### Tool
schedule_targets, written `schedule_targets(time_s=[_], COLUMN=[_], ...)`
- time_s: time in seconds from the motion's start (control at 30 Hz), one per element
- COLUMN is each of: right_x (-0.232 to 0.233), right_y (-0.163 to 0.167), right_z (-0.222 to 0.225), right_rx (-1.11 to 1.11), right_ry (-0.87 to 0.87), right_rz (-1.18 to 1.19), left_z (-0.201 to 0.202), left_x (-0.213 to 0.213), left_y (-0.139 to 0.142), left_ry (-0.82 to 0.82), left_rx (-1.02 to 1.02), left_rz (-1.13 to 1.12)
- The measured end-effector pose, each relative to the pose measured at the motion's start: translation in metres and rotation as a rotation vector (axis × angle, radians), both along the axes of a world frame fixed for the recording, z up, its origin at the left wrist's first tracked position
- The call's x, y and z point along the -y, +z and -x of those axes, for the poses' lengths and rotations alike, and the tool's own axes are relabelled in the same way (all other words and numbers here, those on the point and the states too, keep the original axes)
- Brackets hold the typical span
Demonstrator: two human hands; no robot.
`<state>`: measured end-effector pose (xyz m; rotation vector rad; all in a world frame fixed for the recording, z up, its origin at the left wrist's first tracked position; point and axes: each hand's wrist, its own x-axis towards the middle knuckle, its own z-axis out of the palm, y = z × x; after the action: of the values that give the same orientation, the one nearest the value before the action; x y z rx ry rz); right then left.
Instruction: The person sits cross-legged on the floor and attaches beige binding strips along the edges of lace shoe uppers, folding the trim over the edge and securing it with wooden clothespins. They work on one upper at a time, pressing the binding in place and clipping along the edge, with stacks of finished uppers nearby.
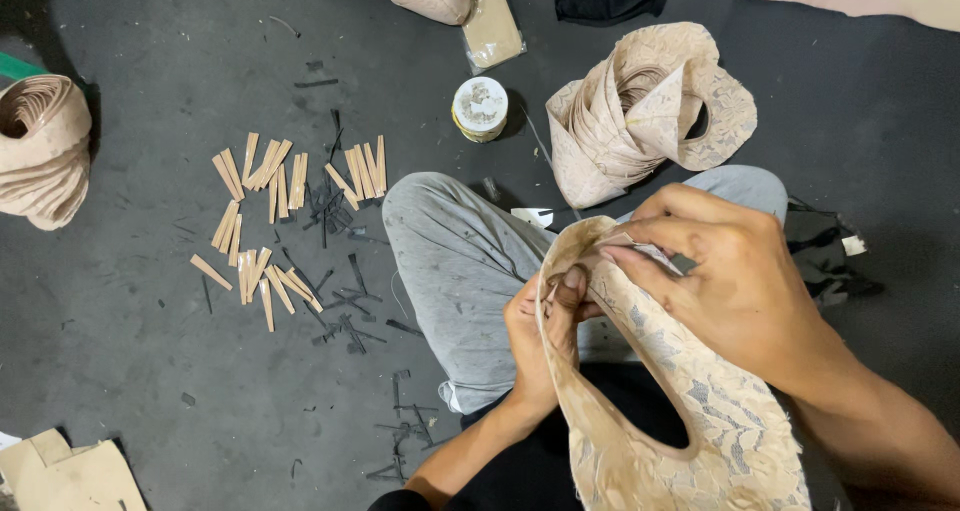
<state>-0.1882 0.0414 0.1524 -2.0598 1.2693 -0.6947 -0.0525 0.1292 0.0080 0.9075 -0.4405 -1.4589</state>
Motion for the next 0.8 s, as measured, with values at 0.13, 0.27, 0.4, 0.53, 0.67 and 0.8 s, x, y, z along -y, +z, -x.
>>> schedule_targets(time_s=[0.13,0.27,0.4,0.53,0.67,0.8], right_x=[0.002,0.002,0.001,0.000,-0.002,-0.006], right_y=[0.000,0.001,0.001,0.001,0.000,0.003], right_z=[0.000,0.003,0.004,0.006,0.007,0.009], right_rx=[-0.055,-0.082,-0.032,-0.045,0.025,0.018], right_ry=[0.024,0.044,0.049,0.042,0.038,0.002], right_rz=[0.002,0.030,0.017,0.022,0.012,0.017], left_z=[-0.001,-0.010,-0.009,-0.004,-0.001,0.001], left_x=[0.001,0.009,0.016,0.016,0.015,0.016], left_y=[-0.006,0.006,0.025,0.031,0.029,0.030], left_ry=[0.022,-0.079,-0.125,-0.087,-0.064,-0.040], left_rx=[0.097,0.126,0.209,0.198,0.272,0.256], left_rz=[0.054,0.006,-0.003,-0.002,0.019,0.003])
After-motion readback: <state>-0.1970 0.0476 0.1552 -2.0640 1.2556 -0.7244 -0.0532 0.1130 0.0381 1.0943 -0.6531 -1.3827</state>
